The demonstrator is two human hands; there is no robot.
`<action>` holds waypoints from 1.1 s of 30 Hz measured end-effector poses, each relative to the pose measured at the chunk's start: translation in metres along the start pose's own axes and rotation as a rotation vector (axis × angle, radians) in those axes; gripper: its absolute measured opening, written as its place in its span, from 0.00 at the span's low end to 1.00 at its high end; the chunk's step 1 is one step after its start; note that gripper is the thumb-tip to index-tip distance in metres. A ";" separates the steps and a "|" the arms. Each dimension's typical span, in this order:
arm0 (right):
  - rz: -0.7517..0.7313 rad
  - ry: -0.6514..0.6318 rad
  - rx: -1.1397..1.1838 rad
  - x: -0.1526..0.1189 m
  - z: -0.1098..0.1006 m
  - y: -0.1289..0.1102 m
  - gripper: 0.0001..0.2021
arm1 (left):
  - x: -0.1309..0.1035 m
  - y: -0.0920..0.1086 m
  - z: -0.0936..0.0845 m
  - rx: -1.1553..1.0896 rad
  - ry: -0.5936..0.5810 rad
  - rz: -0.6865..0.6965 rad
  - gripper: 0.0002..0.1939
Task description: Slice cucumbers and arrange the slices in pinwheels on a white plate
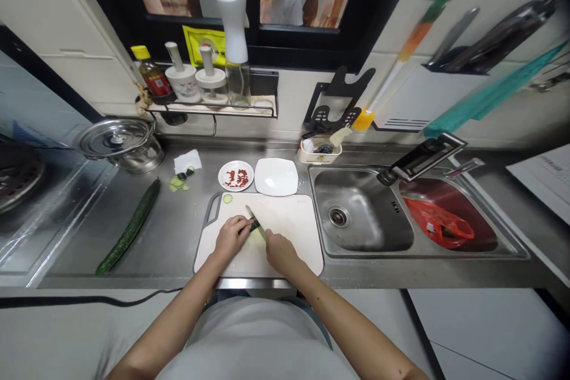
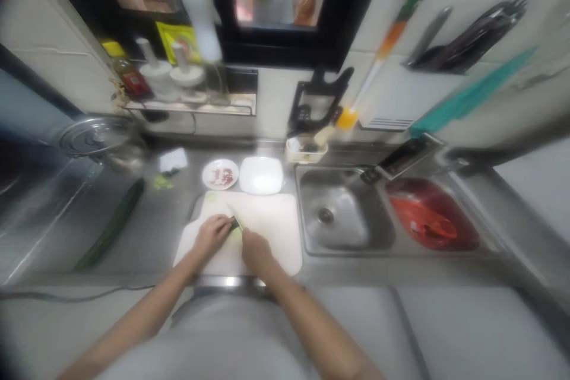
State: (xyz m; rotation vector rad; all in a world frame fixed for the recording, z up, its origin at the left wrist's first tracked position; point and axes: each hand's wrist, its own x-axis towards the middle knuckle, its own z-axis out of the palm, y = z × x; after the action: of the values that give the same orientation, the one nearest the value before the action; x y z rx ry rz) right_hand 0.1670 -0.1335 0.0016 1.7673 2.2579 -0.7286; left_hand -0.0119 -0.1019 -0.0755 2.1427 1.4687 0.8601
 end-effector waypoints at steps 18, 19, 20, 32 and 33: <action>-0.039 0.050 0.015 0.031 0.011 -0.006 0.15 | 0.000 -0.001 0.000 -0.013 -0.028 -0.026 0.11; -0.036 0.049 0.018 0.030 0.011 -0.006 0.15 | 0.000 -0.001 0.000 -0.012 -0.027 -0.023 0.11; -0.032 0.047 0.019 0.028 0.011 -0.006 0.15 | 0.000 -0.001 0.000 -0.011 -0.024 -0.020 0.11; 0.027 -0.058 0.010 -0.003 0.001 -0.004 0.16 | 0.001 -0.004 0.002 -0.026 -0.016 -0.016 0.10; 0.025 -0.057 0.010 -0.001 0.001 -0.004 0.16 | 0.001 -0.004 0.002 -0.025 -0.015 -0.017 0.10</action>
State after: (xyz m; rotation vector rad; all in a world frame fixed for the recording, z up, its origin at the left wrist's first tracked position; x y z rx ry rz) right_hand 0.1633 -0.1358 0.0027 1.7522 2.1957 -0.7770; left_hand -0.0133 -0.0995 -0.0794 2.1119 1.4589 0.8495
